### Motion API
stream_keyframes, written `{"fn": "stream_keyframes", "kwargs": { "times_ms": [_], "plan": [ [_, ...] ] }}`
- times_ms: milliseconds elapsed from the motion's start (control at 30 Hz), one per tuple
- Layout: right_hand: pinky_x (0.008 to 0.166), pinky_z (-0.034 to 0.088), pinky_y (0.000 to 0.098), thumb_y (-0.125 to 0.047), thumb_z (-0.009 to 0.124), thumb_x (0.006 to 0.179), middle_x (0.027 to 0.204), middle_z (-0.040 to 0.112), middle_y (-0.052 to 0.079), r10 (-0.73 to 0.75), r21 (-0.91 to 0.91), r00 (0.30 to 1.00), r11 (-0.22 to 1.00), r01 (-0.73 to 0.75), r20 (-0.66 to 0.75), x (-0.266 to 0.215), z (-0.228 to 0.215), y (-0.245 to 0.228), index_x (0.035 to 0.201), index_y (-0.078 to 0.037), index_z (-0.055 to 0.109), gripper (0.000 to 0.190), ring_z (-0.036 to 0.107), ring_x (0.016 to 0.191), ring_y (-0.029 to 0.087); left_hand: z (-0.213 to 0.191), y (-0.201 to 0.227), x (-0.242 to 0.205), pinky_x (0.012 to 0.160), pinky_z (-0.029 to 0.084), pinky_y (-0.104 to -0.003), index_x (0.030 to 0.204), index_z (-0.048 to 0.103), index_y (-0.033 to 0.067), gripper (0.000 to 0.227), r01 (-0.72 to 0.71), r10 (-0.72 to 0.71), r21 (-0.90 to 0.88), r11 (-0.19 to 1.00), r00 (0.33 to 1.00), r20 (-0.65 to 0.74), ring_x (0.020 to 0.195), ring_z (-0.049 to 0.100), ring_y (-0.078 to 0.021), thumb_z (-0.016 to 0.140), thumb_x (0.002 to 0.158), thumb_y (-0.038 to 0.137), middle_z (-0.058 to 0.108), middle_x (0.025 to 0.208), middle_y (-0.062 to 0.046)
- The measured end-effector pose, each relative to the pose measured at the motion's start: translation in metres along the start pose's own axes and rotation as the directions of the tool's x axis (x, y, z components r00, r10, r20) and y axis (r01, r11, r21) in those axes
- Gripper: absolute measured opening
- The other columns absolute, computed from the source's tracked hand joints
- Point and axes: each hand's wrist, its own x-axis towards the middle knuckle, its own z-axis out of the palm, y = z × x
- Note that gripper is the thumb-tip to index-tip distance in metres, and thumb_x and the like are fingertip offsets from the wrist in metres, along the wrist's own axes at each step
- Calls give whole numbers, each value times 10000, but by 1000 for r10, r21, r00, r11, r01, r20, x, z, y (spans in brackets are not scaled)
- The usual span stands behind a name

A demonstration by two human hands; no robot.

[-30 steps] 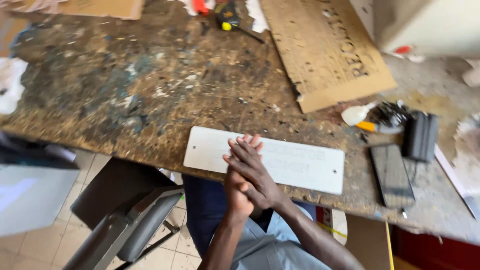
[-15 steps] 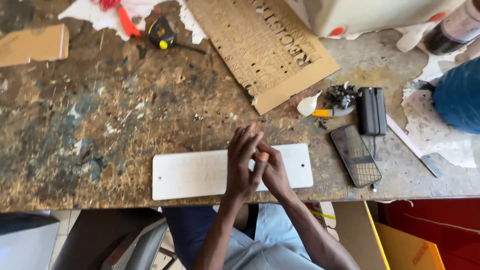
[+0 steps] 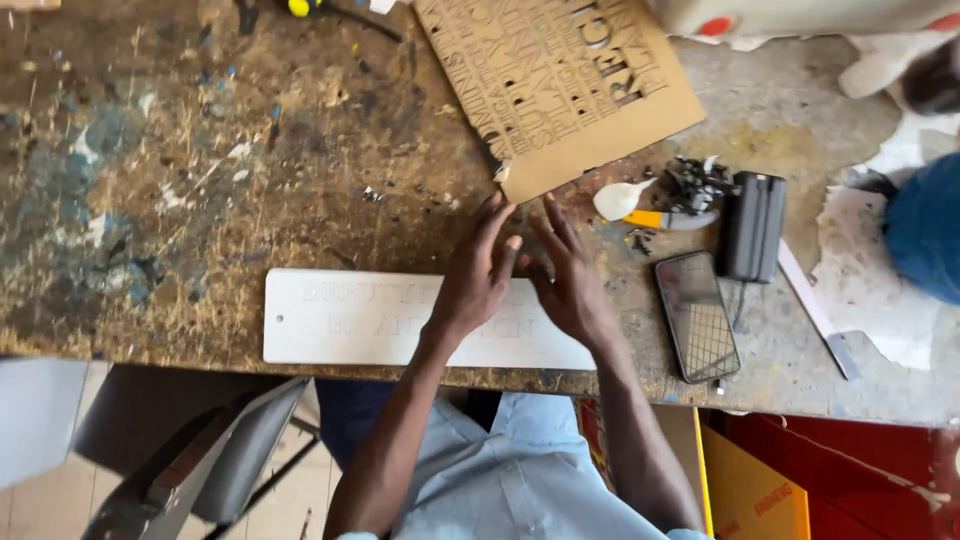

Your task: The person is weeding excess vinyl from a sign board to reveal the lettering, using a small pick tool and their fingers.

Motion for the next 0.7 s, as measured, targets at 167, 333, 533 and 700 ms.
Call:
{"fn": "stream_keyframes", "kwargs": {
  "times_ms": [167,333,533,700],
  "plan": [
    [1123,558,611,-74,694,1083,1455,750,233,-12,-131,989,991,31,144,17,-4,9,1508,-62,754,430,656,1411,532,-1,-25,-1,1308,483,-548,1650,591,129,519,-256,245,356,899,967,77,1560,578,-402,658,1137,99,604,1651,-206],
    [1018,609,504,-210,635,1214,1189,825,133,177,32,982,984,-175,-62,14,9,26,1376,-117,829,269,796,1188,386,-35,-19,-2,1294,475,-573,1622,596,78,504,-361,275,323,875,919,283,1465,652,-400,661,1123,102,703,1521,-244],
    [996,646,482,-169,646,1215,1165,822,133,219,211,970,958,-193,-109,15,21,2,1314,-95,825,218,816,1118,333,-80,-38,-5,1255,511,-562,1535,698,69,376,-284,239,198,938,945,222,1413,686,-403,624,1172,130,752,1451,-206],
    [956,674,406,-144,652,1211,1102,798,140,222,326,968,930,-172,-121,10,36,4,1283,-57,822,204,809,1058,265,-93,-43,-4,1173,557,-675,1559,669,29,407,-12,111,-192,981,849,517,1267,761,-511,607,1174,143,764,1410,-325]
  ]
}}
